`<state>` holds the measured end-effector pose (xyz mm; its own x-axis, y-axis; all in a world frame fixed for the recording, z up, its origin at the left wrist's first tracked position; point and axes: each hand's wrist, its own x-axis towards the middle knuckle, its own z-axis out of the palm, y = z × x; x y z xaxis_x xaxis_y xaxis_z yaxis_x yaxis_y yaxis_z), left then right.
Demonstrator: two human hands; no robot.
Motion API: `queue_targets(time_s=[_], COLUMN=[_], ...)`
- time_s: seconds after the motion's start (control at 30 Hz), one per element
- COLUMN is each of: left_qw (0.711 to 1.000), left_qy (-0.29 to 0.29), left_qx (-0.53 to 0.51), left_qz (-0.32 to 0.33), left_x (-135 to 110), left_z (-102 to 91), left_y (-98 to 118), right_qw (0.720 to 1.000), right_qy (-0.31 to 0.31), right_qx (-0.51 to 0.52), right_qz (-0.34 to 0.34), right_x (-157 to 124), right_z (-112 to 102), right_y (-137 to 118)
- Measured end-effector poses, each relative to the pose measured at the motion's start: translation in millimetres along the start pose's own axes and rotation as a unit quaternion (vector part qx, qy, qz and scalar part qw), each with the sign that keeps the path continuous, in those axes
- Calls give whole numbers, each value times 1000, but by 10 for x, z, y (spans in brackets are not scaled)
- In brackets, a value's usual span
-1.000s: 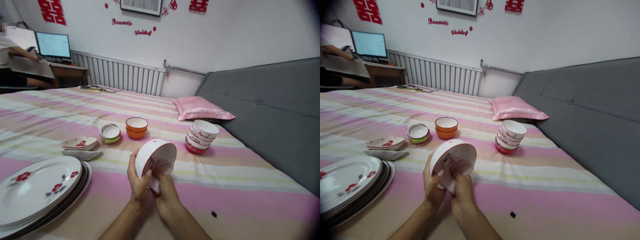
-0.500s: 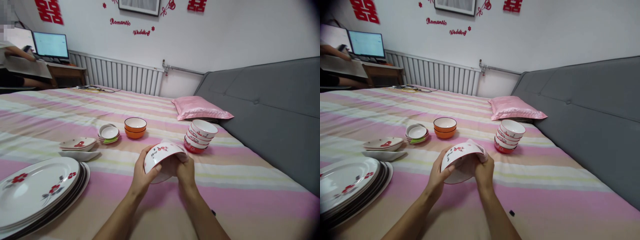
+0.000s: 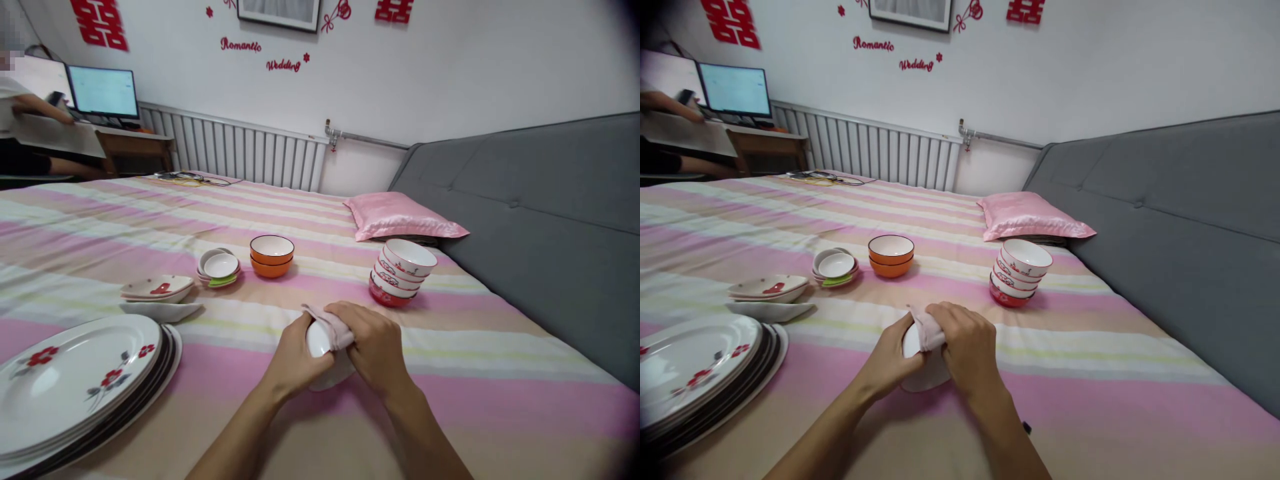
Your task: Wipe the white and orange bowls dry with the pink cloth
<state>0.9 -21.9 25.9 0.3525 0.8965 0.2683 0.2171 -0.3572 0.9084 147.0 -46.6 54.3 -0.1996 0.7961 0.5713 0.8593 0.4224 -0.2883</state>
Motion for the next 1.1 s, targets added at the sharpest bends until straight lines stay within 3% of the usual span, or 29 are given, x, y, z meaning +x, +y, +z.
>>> queue_targets(time_s=[0.2,0.53,0.77,0.93,1.1], left_qw=[999,996,988,977,954], left_qy=[22,39,88,121,150], left_qx=[37,-45,-105,-165,-254], left_qz=[26,63,65,61,43], left_x=[-17,-26,-28,-32,-35], left_z=[24,-18,-40,-46,-43], left_y=[-41,56,32,3,-76], right_qw=[999,988,971,951,907], right_qy=[-41,-13,17,65,96], right_qx=[23,149,229,285,375], right_qz=[0,22,71,101,168], right_x=[18,24,55,76,84], right_z=[-48,-115,-93,27,228], right_y=[28,180,194,205,182])
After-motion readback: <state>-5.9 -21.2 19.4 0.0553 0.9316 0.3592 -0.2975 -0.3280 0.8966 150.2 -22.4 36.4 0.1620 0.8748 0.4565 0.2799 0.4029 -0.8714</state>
